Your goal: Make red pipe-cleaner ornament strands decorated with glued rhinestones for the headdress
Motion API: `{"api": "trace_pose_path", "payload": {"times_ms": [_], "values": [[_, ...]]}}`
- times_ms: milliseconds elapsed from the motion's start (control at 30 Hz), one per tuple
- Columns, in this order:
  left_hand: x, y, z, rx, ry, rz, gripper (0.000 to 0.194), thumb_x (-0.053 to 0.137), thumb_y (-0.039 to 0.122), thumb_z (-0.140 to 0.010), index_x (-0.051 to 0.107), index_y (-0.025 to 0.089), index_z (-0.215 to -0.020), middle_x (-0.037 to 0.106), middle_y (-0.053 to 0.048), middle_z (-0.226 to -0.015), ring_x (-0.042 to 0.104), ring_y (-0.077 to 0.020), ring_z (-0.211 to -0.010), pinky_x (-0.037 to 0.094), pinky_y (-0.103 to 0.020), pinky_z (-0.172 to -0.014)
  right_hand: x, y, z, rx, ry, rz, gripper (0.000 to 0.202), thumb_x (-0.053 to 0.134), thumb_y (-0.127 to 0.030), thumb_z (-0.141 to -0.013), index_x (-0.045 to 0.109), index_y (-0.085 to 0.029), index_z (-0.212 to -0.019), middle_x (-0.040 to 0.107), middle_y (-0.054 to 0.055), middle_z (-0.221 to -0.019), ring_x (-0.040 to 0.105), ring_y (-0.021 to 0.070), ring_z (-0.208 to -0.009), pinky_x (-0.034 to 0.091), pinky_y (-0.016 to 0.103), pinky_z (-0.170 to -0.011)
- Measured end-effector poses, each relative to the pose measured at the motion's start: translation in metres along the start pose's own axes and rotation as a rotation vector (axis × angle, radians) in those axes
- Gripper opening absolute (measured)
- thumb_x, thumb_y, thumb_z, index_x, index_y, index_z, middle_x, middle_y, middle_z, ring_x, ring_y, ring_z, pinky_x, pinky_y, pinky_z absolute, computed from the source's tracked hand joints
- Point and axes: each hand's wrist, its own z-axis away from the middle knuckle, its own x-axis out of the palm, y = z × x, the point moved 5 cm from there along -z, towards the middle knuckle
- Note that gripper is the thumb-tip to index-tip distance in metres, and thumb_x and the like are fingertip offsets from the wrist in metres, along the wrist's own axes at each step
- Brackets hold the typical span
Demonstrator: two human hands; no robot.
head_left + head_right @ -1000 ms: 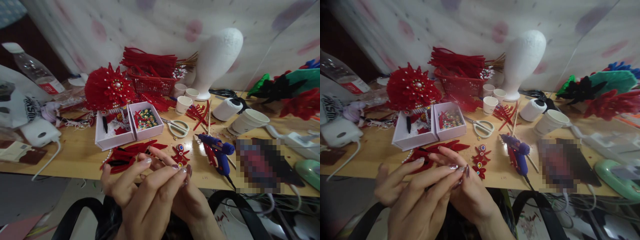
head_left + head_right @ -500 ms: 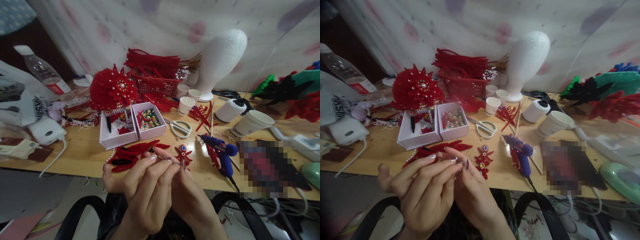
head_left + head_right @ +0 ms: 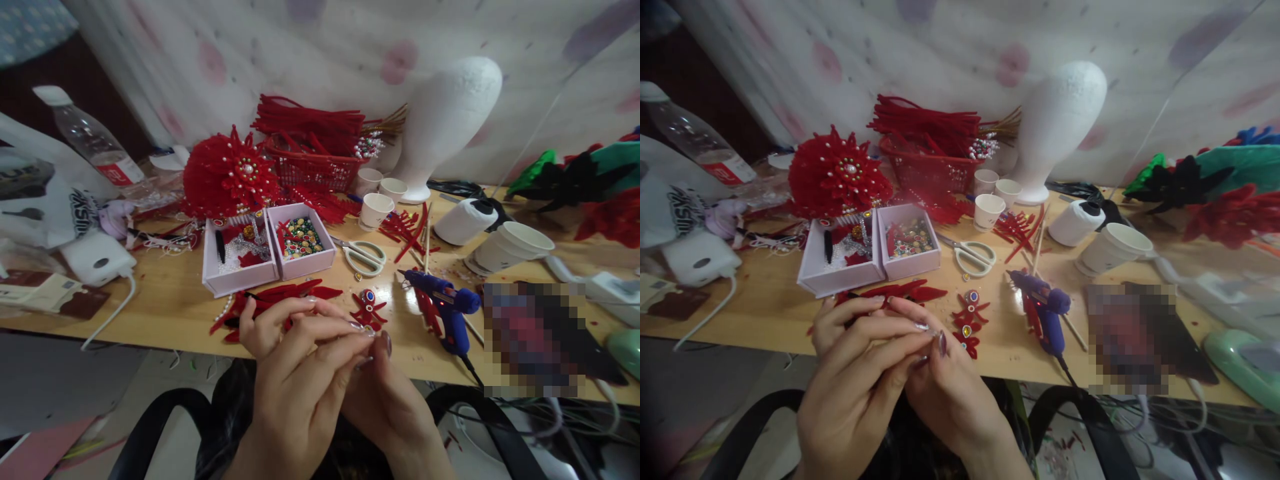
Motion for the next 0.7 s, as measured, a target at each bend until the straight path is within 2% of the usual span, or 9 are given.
{"api": "trace_pose_path", "payload": {"times_ms": [100,233,300,400,500,600,700], "values": [[0.001,0.002,-0.002,-0.067,-0.052,0.170,0.018,0.058,0.022,-0.094,0.067,0.033,-0.105,0.070,0.004,-0.097,0.049,-0.0244,-0.111,0.027,-0.050,-0.112,0.000,-0.001,0.001,0.037,-0.010,0.029,0.055,0.079,-0.049,-0.081,0.062,-0.026,-0.129,0.052,0.008,-0.141,0.051,0.0217,-0.129,0.037,0.031,-0.111],[0.001,0.004,-0.002,-0.080,-0.040,0.243,0.017,0.060,0.021,-0.092,0.068,0.034,-0.102,0.071,0.003,-0.094,0.053,-0.0242,-0.109,0.034,-0.047,-0.107,0.002,-0.002,0.001,0.052,-0.043,-0.023,0.066,0.087,-0.043,-0.072,0.061,-0.025,-0.130,0.058,0.005,-0.132,0.059,0.0166,-0.117,0.043,0.022,-0.102],[0.000,0.005,-0.001,-0.061,-0.024,0.218,0.015,0.061,0.021,-0.092,0.067,0.033,-0.100,0.071,0.005,-0.091,0.055,-0.0227,-0.104,0.033,-0.045,-0.107,0.004,-0.002,0.001,0.051,-0.046,-0.054,0.067,0.089,-0.039,-0.070,0.062,-0.025,-0.130,0.061,0.002,-0.126,0.062,0.0133,-0.111,0.046,0.016,-0.096],[-0.001,0.008,0.001,0.003,-0.011,0.112,0.014,0.060,0.022,-0.091,0.066,0.033,-0.097,0.071,0.007,-0.089,0.058,-0.0210,-0.099,0.022,-0.043,-0.114,0.005,-0.002,0.001,0.072,-0.026,-0.083,0.068,0.092,-0.036,-0.067,0.064,-0.025,-0.128,0.063,0.001,-0.122,0.065,0.0104,-0.101,0.048,0.012,-0.089],[-0.001,0.011,0.002,0.017,0.000,0.038,0.015,0.057,0.020,-0.091,0.064,0.033,-0.093,0.071,0.007,-0.089,0.058,-0.0220,-0.099,0.013,-0.045,-0.118,0.009,-0.002,0.000,0.084,-0.061,-0.122,0.066,0.090,-0.032,-0.068,0.063,-0.024,-0.128,0.064,0.001,-0.118,0.065,0.0096,-0.098,0.048,0.013,-0.091],[-0.002,0.010,0.003,-0.040,0.032,0.071,0.015,0.053,0.018,-0.091,0.062,0.031,-0.090,0.069,0.004,-0.087,0.057,-0.0231,-0.100,0.017,-0.048,-0.116,0.010,-0.003,-0.002,0.077,-0.090,-0.160,0.062,0.086,-0.025,-0.070,0.063,-0.023,-0.128,0.064,0.002,-0.113,0.064,0.0125,-0.101,0.047,0.018,-0.097],[-0.005,0.007,0.004,-0.094,0.073,0.123,0.015,0.054,0.016,-0.091,0.061,0.029,-0.092,0.067,0.003,-0.089,0.055,-0.0231,-0.102,0.023,-0.049,-0.114,0.005,0.001,-0.002,0.093,-0.039,-0.126,0.068,0.090,-0.031,-0.063,0.064,-0.024,-0.125,0.063,0.005,-0.116,0.063,0.0177,-0.103,0.047,0.026,-0.101]]}}
